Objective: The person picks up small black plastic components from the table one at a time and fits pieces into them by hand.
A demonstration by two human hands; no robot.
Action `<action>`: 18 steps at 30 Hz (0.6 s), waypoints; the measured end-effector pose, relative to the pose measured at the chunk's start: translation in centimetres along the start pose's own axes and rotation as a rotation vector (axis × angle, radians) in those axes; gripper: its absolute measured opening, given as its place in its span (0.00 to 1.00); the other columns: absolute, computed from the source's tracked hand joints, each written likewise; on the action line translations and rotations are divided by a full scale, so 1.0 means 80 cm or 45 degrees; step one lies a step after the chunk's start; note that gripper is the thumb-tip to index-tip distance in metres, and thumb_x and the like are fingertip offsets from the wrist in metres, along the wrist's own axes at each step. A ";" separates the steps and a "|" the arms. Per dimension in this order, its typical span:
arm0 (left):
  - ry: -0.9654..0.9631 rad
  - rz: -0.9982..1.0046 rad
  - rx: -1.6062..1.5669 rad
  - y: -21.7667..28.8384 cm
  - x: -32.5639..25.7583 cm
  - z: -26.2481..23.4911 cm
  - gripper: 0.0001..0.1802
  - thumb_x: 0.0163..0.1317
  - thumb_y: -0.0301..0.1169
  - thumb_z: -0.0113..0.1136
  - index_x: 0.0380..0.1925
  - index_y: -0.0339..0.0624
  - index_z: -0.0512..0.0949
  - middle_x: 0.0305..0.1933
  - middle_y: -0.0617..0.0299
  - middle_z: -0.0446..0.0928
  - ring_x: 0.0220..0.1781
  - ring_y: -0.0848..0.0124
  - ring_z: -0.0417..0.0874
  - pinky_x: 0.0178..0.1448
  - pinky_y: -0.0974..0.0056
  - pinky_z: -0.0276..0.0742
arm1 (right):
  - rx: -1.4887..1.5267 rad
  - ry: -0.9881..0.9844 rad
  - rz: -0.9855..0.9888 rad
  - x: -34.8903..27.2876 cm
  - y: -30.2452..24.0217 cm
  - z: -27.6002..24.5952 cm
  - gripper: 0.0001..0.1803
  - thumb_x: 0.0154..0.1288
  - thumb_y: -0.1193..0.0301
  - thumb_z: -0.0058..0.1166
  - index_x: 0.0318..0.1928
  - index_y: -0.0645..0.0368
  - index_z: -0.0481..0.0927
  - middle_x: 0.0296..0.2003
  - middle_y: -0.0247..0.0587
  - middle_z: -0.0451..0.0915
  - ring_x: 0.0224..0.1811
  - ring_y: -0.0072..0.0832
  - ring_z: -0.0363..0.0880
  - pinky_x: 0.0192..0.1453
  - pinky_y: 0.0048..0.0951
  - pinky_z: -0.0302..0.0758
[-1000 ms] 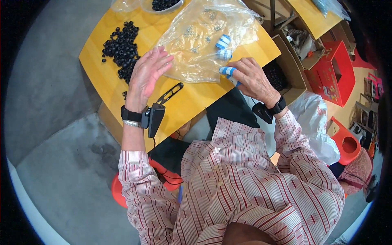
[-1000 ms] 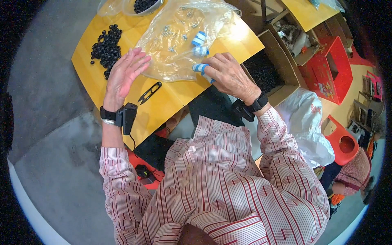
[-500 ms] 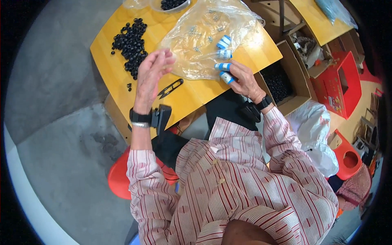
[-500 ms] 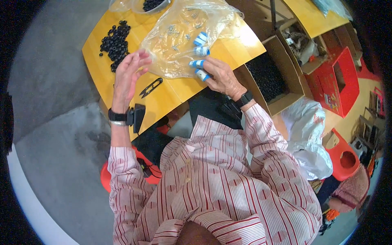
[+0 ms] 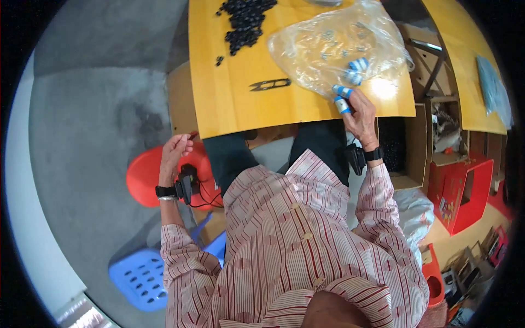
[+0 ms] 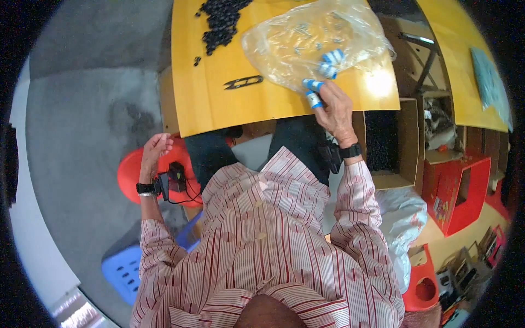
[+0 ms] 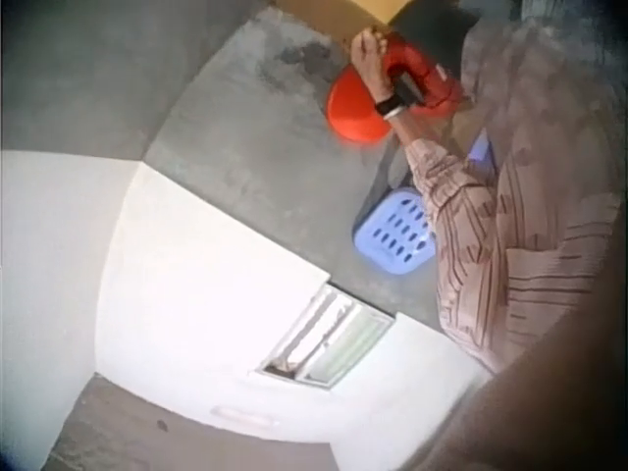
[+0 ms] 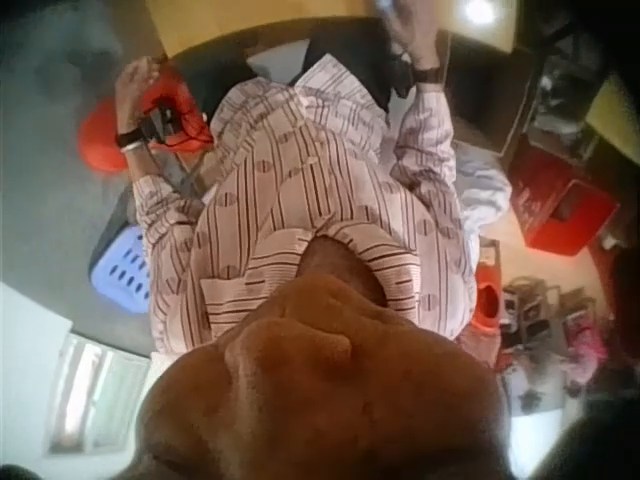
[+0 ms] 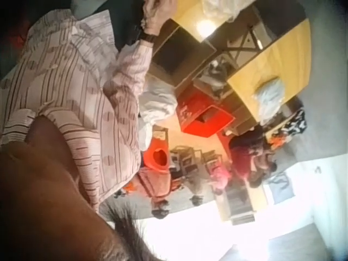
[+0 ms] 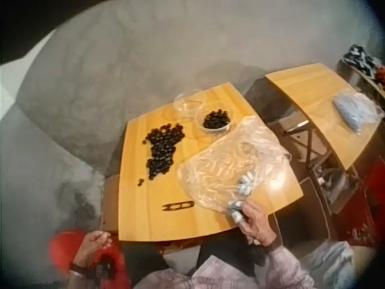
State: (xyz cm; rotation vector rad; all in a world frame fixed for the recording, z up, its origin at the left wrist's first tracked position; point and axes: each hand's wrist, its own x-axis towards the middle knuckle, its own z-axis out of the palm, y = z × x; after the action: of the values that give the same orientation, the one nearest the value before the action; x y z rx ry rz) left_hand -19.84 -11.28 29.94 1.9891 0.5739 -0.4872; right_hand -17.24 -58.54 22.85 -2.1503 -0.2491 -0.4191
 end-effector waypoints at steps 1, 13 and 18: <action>0.022 -0.025 -0.019 -0.013 -0.009 -0.005 0.17 0.67 0.42 0.51 0.44 0.40 0.75 0.34 0.68 0.77 0.32 0.81 0.76 0.37 0.76 0.71 | 0.038 -0.012 0.056 -0.001 -0.002 0.000 0.12 0.54 0.78 0.56 0.41 0.60 0.79 0.27 0.43 0.72 0.27 0.37 0.73 0.32 0.30 0.71; -0.255 -0.133 1.043 -0.328 0.008 0.033 0.12 0.55 0.36 0.53 0.28 0.37 0.77 0.31 0.47 0.80 0.35 0.53 0.82 0.41 0.55 0.77 | -0.120 -0.066 0.082 -0.013 0.010 0.016 0.13 0.59 0.74 0.52 0.44 0.63 0.77 0.37 0.45 0.77 0.40 0.35 0.76 0.47 0.28 0.71; -0.228 0.253 0.953 -0.591 0.035 0.071 0.08 0.62 0.33 0.48 0.28 0.43 0.72 0.27 0.57 0.71 0.30 0.60 0.75 0.33 0.56 0.75 | -0.076 -0.128 0.183 -0.010 0.008 0.027 0.11 0.61 0.77 0.51 0.45 0.63 0.77 0.39 0.39 0.75 0.40 0.27 0.73 0.48 0.24 0.68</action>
State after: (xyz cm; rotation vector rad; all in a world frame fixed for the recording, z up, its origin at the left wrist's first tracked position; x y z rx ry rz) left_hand -45.53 3.90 -7.26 2.6313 0.0645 -0.8281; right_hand -17.33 -57.10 20.91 -2.2341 -0.1386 -0.2388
